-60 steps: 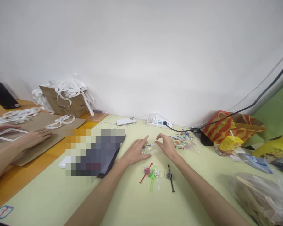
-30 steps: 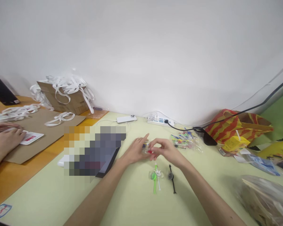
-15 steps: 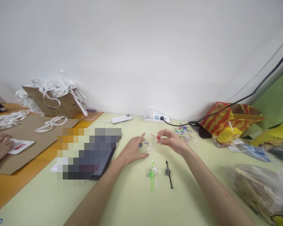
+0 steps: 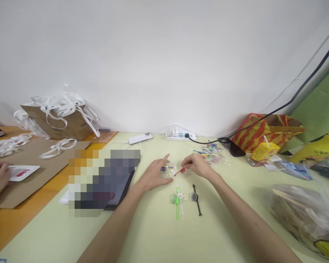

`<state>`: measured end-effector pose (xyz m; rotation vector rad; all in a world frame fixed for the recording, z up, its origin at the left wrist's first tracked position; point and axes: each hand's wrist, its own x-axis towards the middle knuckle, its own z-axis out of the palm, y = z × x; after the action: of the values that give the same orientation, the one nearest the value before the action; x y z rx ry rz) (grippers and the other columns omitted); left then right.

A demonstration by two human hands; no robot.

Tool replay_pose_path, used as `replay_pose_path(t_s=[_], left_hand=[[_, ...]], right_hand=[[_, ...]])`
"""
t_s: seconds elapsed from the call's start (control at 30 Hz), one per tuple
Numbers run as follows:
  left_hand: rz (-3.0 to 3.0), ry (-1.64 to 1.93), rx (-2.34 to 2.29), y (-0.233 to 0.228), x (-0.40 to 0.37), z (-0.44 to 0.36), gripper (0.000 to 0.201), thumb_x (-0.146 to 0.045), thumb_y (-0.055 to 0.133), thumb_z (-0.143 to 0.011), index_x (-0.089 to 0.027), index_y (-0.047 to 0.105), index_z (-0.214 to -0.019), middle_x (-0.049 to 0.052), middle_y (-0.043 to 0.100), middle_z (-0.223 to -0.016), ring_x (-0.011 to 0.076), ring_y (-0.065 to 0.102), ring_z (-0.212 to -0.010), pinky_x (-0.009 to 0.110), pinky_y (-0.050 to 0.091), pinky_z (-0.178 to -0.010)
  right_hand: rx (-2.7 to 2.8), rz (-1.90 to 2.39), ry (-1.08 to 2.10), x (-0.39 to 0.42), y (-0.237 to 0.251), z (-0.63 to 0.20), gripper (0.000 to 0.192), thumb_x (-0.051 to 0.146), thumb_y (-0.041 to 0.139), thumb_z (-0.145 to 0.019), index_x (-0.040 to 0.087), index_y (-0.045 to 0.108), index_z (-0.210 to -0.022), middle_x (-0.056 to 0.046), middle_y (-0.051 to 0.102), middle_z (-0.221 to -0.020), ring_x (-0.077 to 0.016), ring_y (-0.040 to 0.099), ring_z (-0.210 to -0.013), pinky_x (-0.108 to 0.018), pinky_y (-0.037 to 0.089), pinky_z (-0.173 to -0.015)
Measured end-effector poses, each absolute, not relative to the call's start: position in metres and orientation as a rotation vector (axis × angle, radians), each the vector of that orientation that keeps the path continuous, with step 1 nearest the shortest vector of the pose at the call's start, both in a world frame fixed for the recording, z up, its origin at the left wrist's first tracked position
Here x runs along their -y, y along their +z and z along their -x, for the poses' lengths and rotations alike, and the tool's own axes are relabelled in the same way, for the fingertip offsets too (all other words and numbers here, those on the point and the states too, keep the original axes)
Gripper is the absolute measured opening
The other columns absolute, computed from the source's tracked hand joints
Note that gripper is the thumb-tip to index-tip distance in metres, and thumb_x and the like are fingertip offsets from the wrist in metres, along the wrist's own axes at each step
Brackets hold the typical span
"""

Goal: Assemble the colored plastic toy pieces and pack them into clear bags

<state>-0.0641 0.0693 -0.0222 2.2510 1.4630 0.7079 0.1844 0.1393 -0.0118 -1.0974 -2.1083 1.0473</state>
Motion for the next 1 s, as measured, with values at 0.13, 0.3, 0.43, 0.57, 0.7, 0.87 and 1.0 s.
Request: replay_pose_path(t_s=[0.13, 0.3, 0.43, 0.57, 0.7, 0.87, 1.0], left_hand=[[-2.255, 0.704, -1.449, -0.022, -0.07, 0.064, 0.104, -0.041, 0.081, -0.074, -0.03, 0.022, -0.159, 0.006, 0.059, -0.14, 0.0293, 0.054, -0.129, 0.045, 0.038, -0.113], [-2.258, 0.715, -1.446, -0.023, -0.07, 0.063, 0.102, -0.041, 0.08, -0.074, -0.03, 0.024, -0.158, 0.006, 0.06, -0.139, 0.0296, 0.054, -0.129, 0.045, 0.039, -0.113], [-2.259, 0.699, -1.483, -0.023, -0.069, 0.063, 0.103, -0.044, 0.08, -0.074, -0.028, 0.024, -0.159, 0.007, 0.058, -0.141, 0.0306, 0.053, -0.129, 0.045, 0.039, -0.112], [-2.271, 0.699, -1.475, -0.023, -0.069, 0.064, 0.103, -0.044, 0.08, -0.074, -0.03, 0.022, -0.159, 0.007, 0.056, -0.142, 0.0306, 0.051, -0.131, 0.045, 0.039, -0.112], [-2.264, 0.7, -1.475, -0.024, -0.069, 0.065, 0.101, -0.044, 0.08, -0.075, -0.03, 0.024, -0.158, 0.007, 0.056, -0.142, 0.0297, 0.052, -0.131, 0.044, 0.04, -0.112], [-2.271, 0.714, -1.458, -0.024, -0.069, 0.065, 0.101, -0.047, 0.078, -0.076, -0.029, 0.023, -0.159, 0.008, 0.057, -0.141, 0.0303, 0.052, -0.13, 0.045, 0.04, -0.111], [-2.27, 0.713, -1.464, -0.026, -0.07, 0.065, 0.102, -0.048, 0.079, -0.075, -0.029, 0.023, -0.159, 0.009, 0.055, -0.143, 0.0312, 0.051, -0.132, 0.046, 0.04, -0.111]], right_hand=[[2.153, 1.038, 1.026, -0.134, -0.01, -0.179, 0.025, 0.005, 0.058, -0.07, 0.018, 0.074, -0.085, -0.005, 0.077, -0.082, -0.0206, 0.072, -0.079, -0.028, 0.051, -0.073], [2.171, 1.011, 1.025, -0.127, -0.006, -0.176, 0.022, 0.004, 0.059, -0.069, 0.018, 0.066, -0.084, -0.002, 0.073, -0.072, -0.0163, 0.068, -0.064, -0.024, 0.047, -0.061], [2.159, 0.973, 1.014, -0.12, -0.006, -0.166, 0.011, 0.01, 0.063, -0.074, 0.019, 0.062, -0.078, 0.0, 0.071, -0.071, -0.016, 0.067, -0.065, -0.024, 0.048, -0.062], [2.115, 0.999, 0.95, -0.114, -0.013, -0.153, 0.007, 0.013, 0.063, -0.077, 0.019, 0.059, -0.076, 0.002, 0.065, -0.066, -0.0139, 0.062, -0.058, -0.023, 0.043, -0.058], [2.115, 1.021, 0.894, -0.108, -0.019, -0.144, 0.01, 0.01, 0.061, -0.077, 0.019, 0.059, -0.072, 0.003, 0.064, -0.064, -0.0133, 0.058, -0.061, -0.022, 0.039, -0.059], [2.151, 1.059, 0.838, -0.103, -0.018, -0.14, 0.011, 0.009, 0.06, -0.08, 0.019, 0.062, -0.076, 0.002, 0.068, -0.072, -0.0135, 0.06, -0.065, -0.022, 0.038, -0.061], [2.119, 1.188, 0.716, -0.099, -0.02, -0.135, 0.005, 0.017, 0.064, -0.083, 0.021, 0.061, -0.083, 0.0, 0.071, -0.08, -0.0165, 0.062, -0.073, -0.024, 0.037, -0.065]])
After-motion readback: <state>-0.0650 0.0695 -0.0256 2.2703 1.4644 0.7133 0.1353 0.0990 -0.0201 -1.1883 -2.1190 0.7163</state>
